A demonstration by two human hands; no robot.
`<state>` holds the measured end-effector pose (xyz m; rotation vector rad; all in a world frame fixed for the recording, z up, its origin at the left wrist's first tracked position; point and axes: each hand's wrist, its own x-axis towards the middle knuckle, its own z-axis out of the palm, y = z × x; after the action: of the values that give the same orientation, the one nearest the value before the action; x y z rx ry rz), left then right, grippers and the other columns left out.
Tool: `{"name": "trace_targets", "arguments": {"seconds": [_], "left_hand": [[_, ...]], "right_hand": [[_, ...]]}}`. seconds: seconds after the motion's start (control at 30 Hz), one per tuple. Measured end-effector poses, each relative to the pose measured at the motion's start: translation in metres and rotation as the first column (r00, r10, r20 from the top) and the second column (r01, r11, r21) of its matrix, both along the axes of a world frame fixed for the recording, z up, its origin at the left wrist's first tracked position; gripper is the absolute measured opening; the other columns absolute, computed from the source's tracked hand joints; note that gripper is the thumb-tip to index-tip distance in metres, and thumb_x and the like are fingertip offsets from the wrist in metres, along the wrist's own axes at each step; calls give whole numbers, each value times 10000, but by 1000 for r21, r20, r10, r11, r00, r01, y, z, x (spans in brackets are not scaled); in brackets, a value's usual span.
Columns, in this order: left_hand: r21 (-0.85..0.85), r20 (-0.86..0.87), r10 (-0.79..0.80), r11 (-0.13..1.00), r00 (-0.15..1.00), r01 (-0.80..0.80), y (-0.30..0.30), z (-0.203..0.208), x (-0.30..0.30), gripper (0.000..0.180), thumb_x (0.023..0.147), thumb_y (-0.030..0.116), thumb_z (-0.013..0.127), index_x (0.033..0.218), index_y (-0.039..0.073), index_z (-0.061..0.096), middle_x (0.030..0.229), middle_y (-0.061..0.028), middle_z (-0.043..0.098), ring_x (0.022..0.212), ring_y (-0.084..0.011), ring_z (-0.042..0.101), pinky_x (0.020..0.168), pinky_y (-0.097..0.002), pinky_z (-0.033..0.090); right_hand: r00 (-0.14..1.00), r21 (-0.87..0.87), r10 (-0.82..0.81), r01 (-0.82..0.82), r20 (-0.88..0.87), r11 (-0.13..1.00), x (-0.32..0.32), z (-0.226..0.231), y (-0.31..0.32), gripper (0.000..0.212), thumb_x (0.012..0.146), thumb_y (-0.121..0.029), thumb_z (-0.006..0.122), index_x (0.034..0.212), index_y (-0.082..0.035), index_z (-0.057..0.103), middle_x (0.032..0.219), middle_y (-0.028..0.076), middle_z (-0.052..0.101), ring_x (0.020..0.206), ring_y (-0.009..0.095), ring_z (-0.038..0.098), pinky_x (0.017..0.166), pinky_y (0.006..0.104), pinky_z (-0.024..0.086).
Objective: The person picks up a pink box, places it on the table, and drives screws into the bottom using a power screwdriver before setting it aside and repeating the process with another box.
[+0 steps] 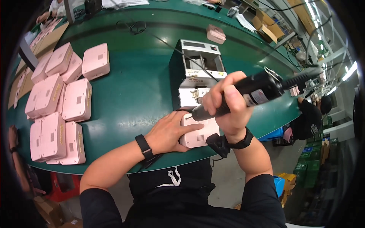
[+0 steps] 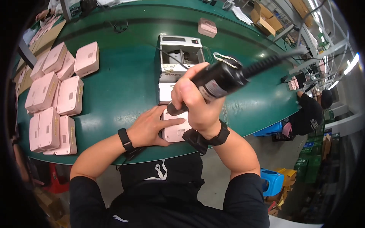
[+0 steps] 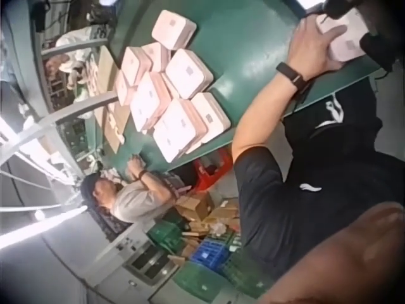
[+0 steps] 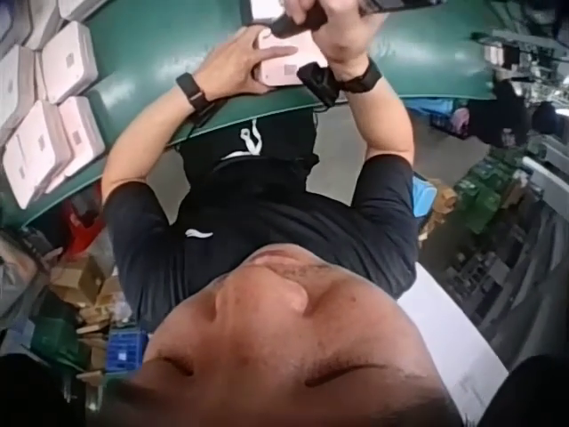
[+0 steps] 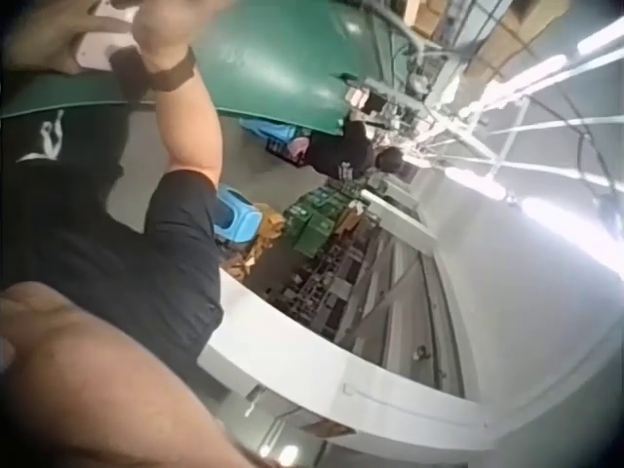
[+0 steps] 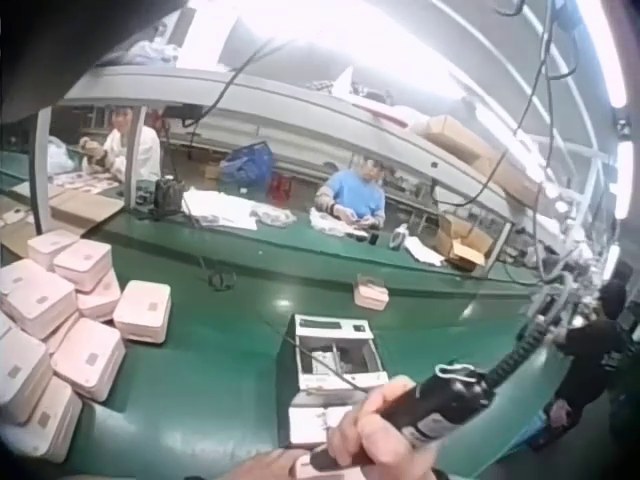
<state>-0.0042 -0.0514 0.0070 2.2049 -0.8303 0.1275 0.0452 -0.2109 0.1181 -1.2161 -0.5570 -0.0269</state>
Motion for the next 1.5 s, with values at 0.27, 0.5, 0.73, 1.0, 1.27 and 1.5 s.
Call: {"name": "trace_targets", "arguments": {"seconds": [0.27,0.5,0.73,1.0,1.27,1.5], "left_hand": [[81,-60,121,990,991,-116,36,10,-19,770,606,307,860,1328,321,592,1259,-142,510,1107,-345,554,937,-428,489],[65,-6,128,990,992,-128,39,5,-19,756,603,278,866,1313,302,608,1246,-152,522,1087,-354,566,925,-421,495],[-32,-6,119,992,993,-119,40,1,-14,767,591,236,873,1309,291,610,1252,-156,523,1090,-360,567,921,-414,497],[-25,-12,131,991,991,-131,36,0,-16,771,579,216,878,1301,283,617,1248,-151,525,1083,-357,571,918,-413,499],[-13,-24,142,990,990,-142,37,-2,-17,769,577,212,878,1298,285,620,1240,-144,526,1073,-351,574,916,-411,504],[-4,-27,144,990,989,-144,41,1,-9,783,566,202,879,1300,282,620,1256,-144,526,1079,-356,574,917,-415,502]], "right_hand": [[966,-32,-201,209,162,977,22,35,-26,161,945,-198,516,990,-50,472,631,69,478,469,161,458,496,348,429],[969,-155,-218,235,118,960,33,24,-24,184,959,-233,494,977,-51,476,638,62,481,465,160,457,510,340,431],[997,-93,-77,75,-16,993,-16,19,-53,217,955,-282,480,998,-70,460,646,53,487,468,157,460,508,340,423],[998,-163,-56,59,19,985,-33,3,-63,247,938,-317,497,1013,-87,445,650,45,490,474,154,462,509,338,420],[1000,-86,-19,18,-14,996,-33,-3,-64,253,930,-313,542,1010,-94,442,647,44,486,474,154,459,505,335,416],[1000,-86,-14,14,5,996,-30,-2,-61,273,931,-323,569,993,-94,433,645,45,485,470,153,446,499,336,410]]}}
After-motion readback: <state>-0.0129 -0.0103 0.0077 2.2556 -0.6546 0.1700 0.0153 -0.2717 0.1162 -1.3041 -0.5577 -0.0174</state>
